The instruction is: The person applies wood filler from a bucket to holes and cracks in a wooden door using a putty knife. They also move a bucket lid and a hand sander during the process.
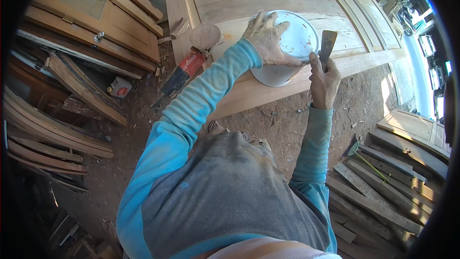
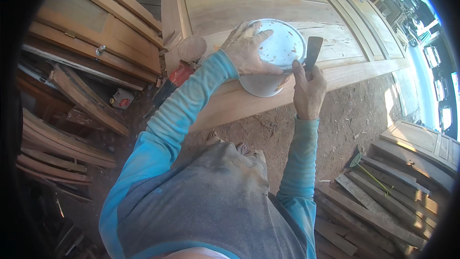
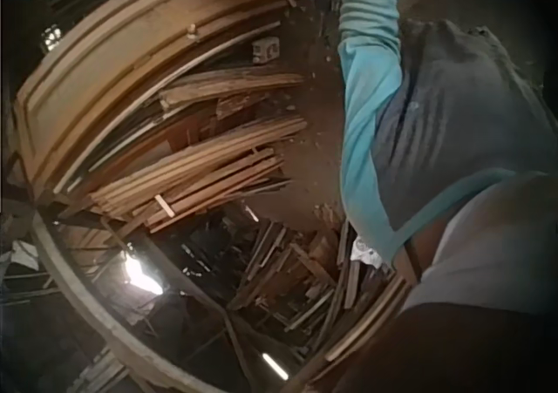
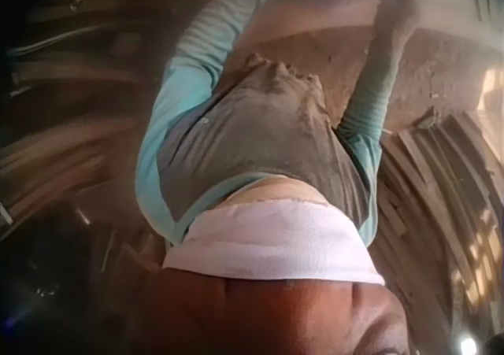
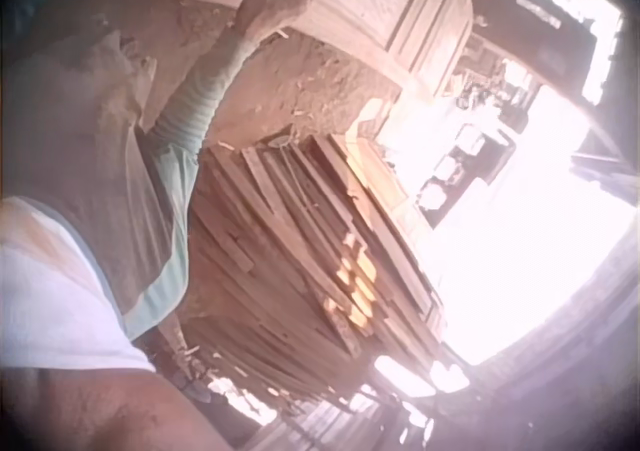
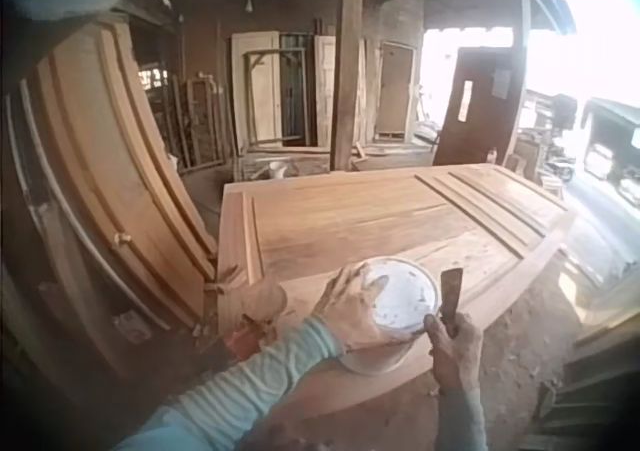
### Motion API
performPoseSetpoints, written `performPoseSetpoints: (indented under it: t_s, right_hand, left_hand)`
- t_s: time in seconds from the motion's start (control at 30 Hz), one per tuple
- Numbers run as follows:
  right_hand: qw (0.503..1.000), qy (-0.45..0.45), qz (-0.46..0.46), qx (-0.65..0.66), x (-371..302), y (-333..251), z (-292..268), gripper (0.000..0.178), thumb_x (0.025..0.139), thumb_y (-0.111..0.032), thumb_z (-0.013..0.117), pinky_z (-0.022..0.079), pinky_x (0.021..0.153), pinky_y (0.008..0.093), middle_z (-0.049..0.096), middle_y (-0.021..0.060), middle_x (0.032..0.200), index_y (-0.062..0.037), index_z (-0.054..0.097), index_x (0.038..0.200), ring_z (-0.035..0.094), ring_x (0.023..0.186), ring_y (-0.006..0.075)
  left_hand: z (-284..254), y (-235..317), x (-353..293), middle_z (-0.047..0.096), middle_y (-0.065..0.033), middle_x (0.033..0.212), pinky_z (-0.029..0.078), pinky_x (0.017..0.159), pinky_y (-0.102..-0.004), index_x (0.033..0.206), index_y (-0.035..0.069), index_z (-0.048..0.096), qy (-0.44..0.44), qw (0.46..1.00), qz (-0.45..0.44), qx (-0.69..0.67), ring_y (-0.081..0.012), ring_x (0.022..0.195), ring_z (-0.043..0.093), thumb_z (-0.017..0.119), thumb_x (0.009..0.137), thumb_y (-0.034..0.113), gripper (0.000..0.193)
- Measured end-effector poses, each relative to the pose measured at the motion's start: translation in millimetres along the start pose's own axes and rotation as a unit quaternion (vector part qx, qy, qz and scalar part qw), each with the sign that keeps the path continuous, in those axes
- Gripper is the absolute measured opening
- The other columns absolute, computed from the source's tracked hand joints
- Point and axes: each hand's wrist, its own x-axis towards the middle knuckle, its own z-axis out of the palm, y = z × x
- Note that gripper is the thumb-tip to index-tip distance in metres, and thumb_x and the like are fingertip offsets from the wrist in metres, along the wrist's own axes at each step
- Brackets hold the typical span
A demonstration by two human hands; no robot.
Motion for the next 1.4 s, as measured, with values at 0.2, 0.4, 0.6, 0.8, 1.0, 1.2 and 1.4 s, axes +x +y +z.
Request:
performPoseSetpoints:
  t_s: [0.2, 0.4, 0.6, 0.8, 1.0, 1.2, 1.4]
  right_hand:
    - [0.99, 0.036, 0.085, 0.103, -7, -13, 6, 0.04, 0.099, -0.034, 0.076, 0.039, 0.054, 0.023, 0.057, -0.0026, 0.071, 0.0052, 0.074, 0.108, 0.05, 0.062, 0.0055]
    - [0.993, 0.032, 0.084, 0.075, -9, -17, 10, 0.04, 0.1, -0.034, 0.075, 0.041, 0.054, 0.0234, 0.059, -0.0012, 0.071, 0.0051, 0.074, 0.108, 0.052, 0.062, 0.0055]
    - [0.988, 0.051, 0.089, 0.112, -15, -16, 8, 0.036, 0.105, -0.03, 0.066, 0.039, 0.049, 0.0224, 0.059, 0.0, 0.07, 0.0045, 0.072, 0.112, 0.053, 0.06, 0.0057]
    - [0.962, 0.094, 0.105, 0.232, -49, 0, 0, 0.029, 0.108, -0.018, 0.052, 0.04, 0.044, 0.0216, 0.067, 0.0064, 0.082, 0.0046, 0.064, 0.121, 0.057, 0.061, 0.0083]
    - [0.953, 0.025, 0.16, 0.256, -83, 4, 3, 0.024, 0.106, -0.015, 0.054, 0.054, 0.063, 0.0256, 0.069, 0.0087, 0.09, 0.0049, 0.064, 0.114, 0.068, 0.071, 0.0146]
    - [0.955, -0.009, 0.165, 0.245, -94, -6, 4, 0.023, 0.107, -0.015, 0.055, 0.055, 0.063, 0.026, 0.072, 0.0092, 0.09, 0.0048, 0.065, 0.113, 0.069, 0.072, 0.0147]
    - [0.949, -0.046, 0.185, 0.252, -110, -20, 22, 0.022, 0.109, -0.017, 0.056, 0.056, 0.063, 0.0253, 0.072, 0.0091, 0.09, 0.003, 0.064, 0.112, 0.069, 0.071, 0.0131]
  left_hand:
    - [3, -4, 1, 0.051, -0.0353, 0.149, 0.037, 0.12, -0.0549, 0.137, -0.002, 0.067, 0.051, 0.998, 0.038, -0.001, -0.0503, 0.144, 0.042, 0.072, 0.067, 0.087, 0.114]
    - [-3, -7, -3, 0.051, -0.0361, 0.148, 0.037, 0.119, -0.0578, 0.137, -0.001, 0.067, 0.049, 0.998, 0.036, -0.018, -0.0528, 0.143, 0.041, 0.074, 0.069, 0.083, 0.109]
    - [4, -7, -4, 0.046, -0.036, 0.151, 0.036, 0.12, -0.0583, 0.14, 0.001, 0.065, 0.077, 0.995, 0.061, -0.026, -0.0527, 0.143, 0.04, 0.076, 0.069, 0.081, 0.108]
    - [14, -25, -1, 0.038, -0.0321, 0.157, 0.024, 0.123, -0.0634, 0.146, 0.001, 0.058, 0.052, 0.99, 0.097, -0.087, -0.0511, 0.149, 0.028, 0.074, 0.069, 0.085, 0.115]
    - [19, -26, 0, 0.04, -0.0334, 0.153, 0.036, 0.115, -0.0649, 0.143, -0.001, 0.061, 0.075, 0.987, 0.12, -0.079, -0.0538, 0.142, 0.036, 0.077, 0.069, 0.081, 0.112]
    - [5, -23, -1, 0.039, -0.0302, 0.156, 0.039, 0.117, -0.0582, 0.147, 0.0, 0.057, 0.047, 0.991, 0.12, -0.046, -0.0499, 0.143, 0.039, 0.082, 0.072, 0.07, 0.106]
    - [8, -23, -3, 0.038, -0.0315, 0.156, 0.039, 0.117, -0.059, 0.147, -0.002, 0.056, 0.051, 0.989, 0.12, -0.072, -0.0508, 0.144, 0.037, 0.083, 0.072, 0.068, 0.107]
